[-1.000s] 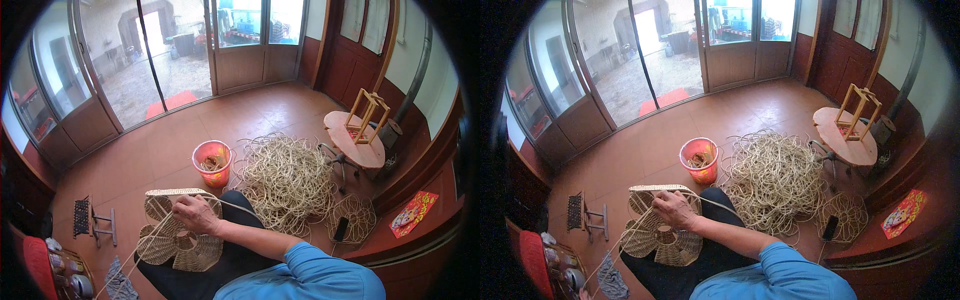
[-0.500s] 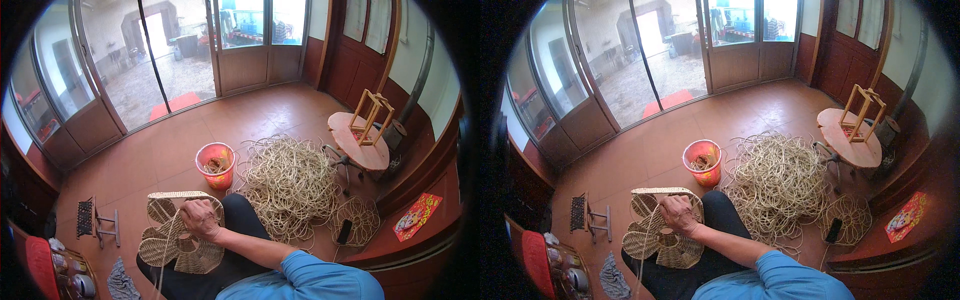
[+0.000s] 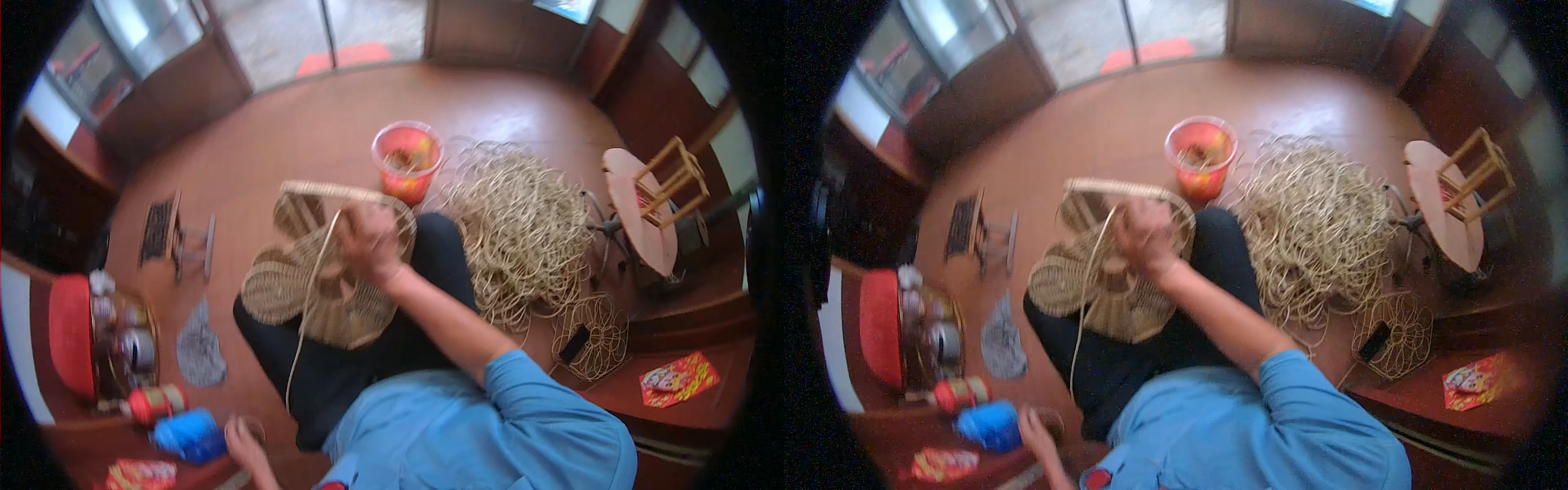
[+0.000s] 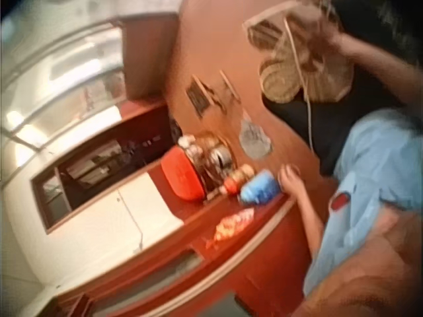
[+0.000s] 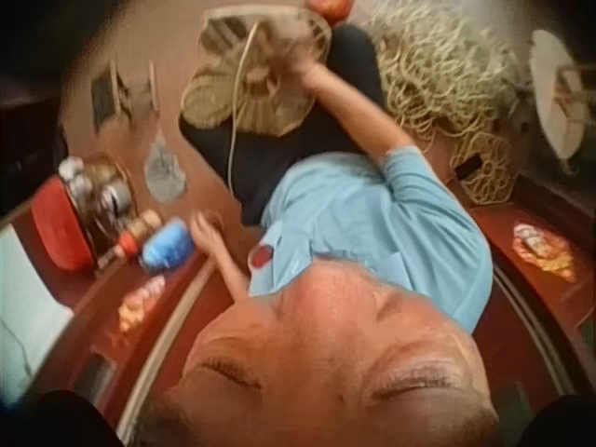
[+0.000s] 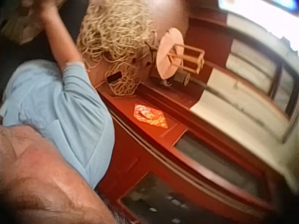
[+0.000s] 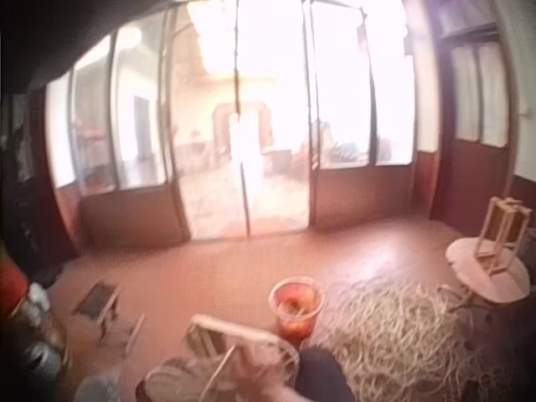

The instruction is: The recorder is weaving a large flower-like object from straw or similar plant fibers.

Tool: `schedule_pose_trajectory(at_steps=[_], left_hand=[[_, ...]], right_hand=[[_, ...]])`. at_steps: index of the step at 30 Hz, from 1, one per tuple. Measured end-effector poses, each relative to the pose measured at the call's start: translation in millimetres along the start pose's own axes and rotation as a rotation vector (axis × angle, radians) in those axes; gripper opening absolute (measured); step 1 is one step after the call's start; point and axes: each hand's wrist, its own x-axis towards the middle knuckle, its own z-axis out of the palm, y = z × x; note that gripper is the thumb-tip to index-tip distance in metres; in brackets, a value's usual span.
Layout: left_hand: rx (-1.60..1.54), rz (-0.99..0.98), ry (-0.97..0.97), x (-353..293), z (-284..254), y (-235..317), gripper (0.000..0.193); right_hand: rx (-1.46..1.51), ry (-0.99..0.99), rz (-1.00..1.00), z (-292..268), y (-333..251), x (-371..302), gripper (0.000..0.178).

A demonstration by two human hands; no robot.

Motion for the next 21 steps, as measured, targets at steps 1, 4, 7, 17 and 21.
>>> schedule_pose_trajectory(at_steps=[1,4,7,17,21], left_hand=[[-0.067,0.041,-0.024,8,2,65,0.033],[-0.043,0.516,-0.076,13,15,186,0.04],[0.042,0.665,-0.137,15,39,232,0.048],[-0.634,0.289,-0.861,20,66,332,0.023],[-0.679,0.368,-0.723,53,88,367,0.022]], right_hand=[[0.061,0.013,-0.003,-1,1,4,0.011],[0.107,0.008,0.05,8,-2,6,0.012],[0.124,-0.022,0.106,14,-2,2,0.014],[0.133,0.008,0.011,5,-9,-4,0.011],[0.101,-0.051,0.073,4,-8,-4,0.01]])
